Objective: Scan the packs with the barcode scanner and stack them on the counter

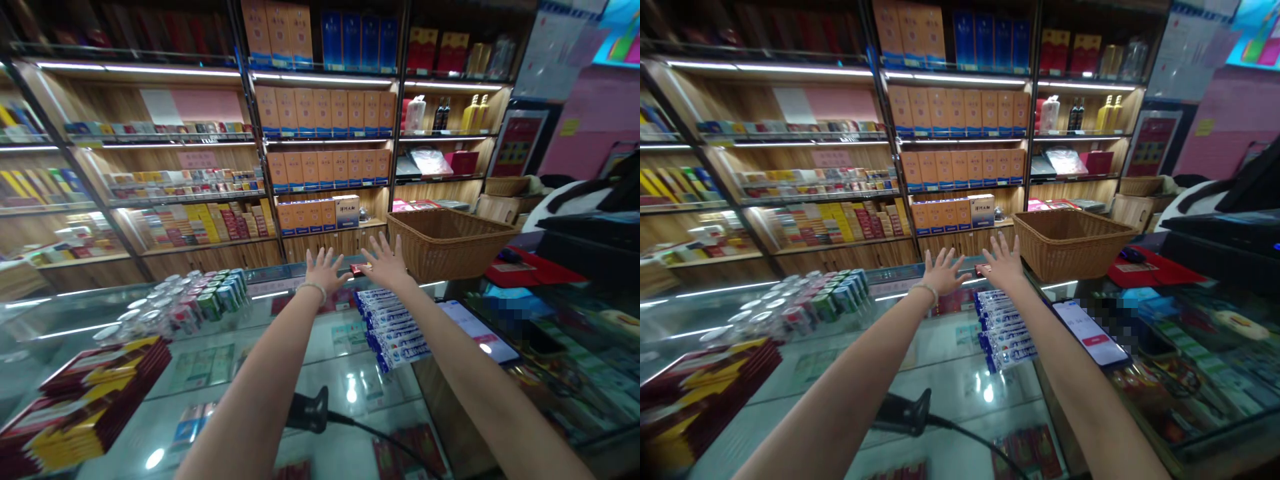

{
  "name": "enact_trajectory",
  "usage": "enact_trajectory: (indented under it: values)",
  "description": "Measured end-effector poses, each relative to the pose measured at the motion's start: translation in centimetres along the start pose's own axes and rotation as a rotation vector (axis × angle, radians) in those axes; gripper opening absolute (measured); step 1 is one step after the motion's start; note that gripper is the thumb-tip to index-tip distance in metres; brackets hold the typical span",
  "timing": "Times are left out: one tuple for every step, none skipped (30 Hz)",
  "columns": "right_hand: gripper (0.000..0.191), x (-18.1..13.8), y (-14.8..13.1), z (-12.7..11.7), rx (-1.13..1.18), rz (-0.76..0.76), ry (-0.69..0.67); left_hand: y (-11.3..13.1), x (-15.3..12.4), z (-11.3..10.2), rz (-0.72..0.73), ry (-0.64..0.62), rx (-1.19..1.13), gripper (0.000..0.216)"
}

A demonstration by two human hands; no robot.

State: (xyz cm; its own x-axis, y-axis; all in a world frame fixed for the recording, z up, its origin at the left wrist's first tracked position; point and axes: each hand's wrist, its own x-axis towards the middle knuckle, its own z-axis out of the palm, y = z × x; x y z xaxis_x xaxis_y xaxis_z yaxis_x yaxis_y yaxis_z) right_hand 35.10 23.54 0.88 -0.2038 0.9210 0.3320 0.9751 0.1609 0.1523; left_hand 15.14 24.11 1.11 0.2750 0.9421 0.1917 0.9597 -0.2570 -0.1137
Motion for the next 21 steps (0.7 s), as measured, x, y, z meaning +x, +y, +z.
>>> enact_trajectory:
  values:
    - [0.071, -0.1, -0.5, -0.5, 0.002, -0.014, 0.022, -0.7, -0.4, -0.5, -0.009, 0.013, 0.003, 0.076]
    - [0.070, -0.2, -1.0, -0.9, 0.004, -0.026, 0.037, -1.5, -0.9, -1.0, -0.020, 0.025, 0.005, 0.076]
    - [0.069, -0.2, -1.4, -1.3, 0.006, -0.035, 0.047, -2.2, -1.3, -1.5, -0.032, 0.036, 0.007, 0.076]
    - [0.069, -0.3, -1.8, -1.6, 0.008, -0.037, 0.054, -2.9, -1.8, -2.0, -0.042, 0.047, 0.008, 0.076]
    - [0.069, -0.4, -2.2, -1.9, 0.011, -0.036, 0.058, -3.6, -2.3, -2.4, -0.050, 0.056, 0.009, 0.076]
    - [0.069, -0.5, -2.5, -2.2, 0.015, -0.033, 0.065, -4.2, -2.8, -2.8, -0.057, 0.066, 0.011, 0.076]
    - [0.069, -0.5, -2.9, -2.4, 0.020, -0.030, 0.072, -4.8, -3.3, -3.2, -0.063, 0.076, 0.012, 0.076]
    - [0.068, -0.6, -3.2, -2.6, 0.025, -0.029, 0.081, -5.3, -3.9, -3.6, -0.069, 0.086, 0.014, 0.075]
    - [0.068, -0.7, -3.6, -2.8, 0.031, -0.029, 0.092, -5.8, -4.5, -3.9, -0.077, 0.098, 0.015, 0.074]
    - [0.067, -0.8, -4.0, -3.0, 0.035, -0.029, 0.103, -6.2, -5.1, -4.3, -0.086, 0.111, 0.015, 0.073]
    - [0.067, -0.9, -4.5, -3.3, 0.039, -0.030, 0.114, -6.6, -5.8, -4.7, -0.094, 0.125, 0.014, 0.072]
    - [0.066, -1.1, -5.0, -3.5, 0.043, -0.030, 0.127, -7.0, -6.6, -5.0, -0.102, 0.140, 0.013, 0.071]
    - [0.066, -1.4, -5.6, -3.8, 0.045, -0.031, 0.140, -7.4, -7.3, -5.4, -0.107, 0.157, 0.013, 0.070]
    - [0.066, -1.6, -6.2, -4.2, 0.049, -0.033, 0.154, -7.8, -8.1, -5.7, -0.109, 0.174, 0.014, 0.070]
    - [0.066, -2.0, -6.8, -4.5, 0.054, -0.035, 0.162, -8.1, -9.0, -6.0, -0.109, 0.191, 0.016, 0.069]
    - [0.066, -2.4, -7.5, -4.9, 0.061, -0.038, 0.164, -8.5, -9.8, -6.2, -0.108, 0.204, 0.019, 0.068]
    - [0.066, -2.8, -8.2, -5.3, 0.072, -0.043, 0.163, -8.9, -10.7, -6.4, -0.104, 0.220, 0.023, 0.067]
    - [0.066, -3.3, -8.9, -5.7, 0.083, -0.048, 0.160, -9.3, -11.6, -6.6, -0.100, 0.240, 0.029, 0.066]
    - [0.066, -3.8, -9.7, -6.0, 0.094, -0.055, 0.161, -9.7, -12.5, -6.7, -0.094, 0.264, 0.035, 0.065]
    - [0.066, -4.3, -10.4, -6.3, 0.104, -0.061, 0.169, -10.0, -13.5, -6.8, -0.090, 0.292, 0.043, 0.064]
    - [0.065, -4.8, -11.1, -6.6, 0.114, -0.068, 0.184, -10.4, -14.4, -6.8, -0.084, 0.323, 0.051, 0.063]
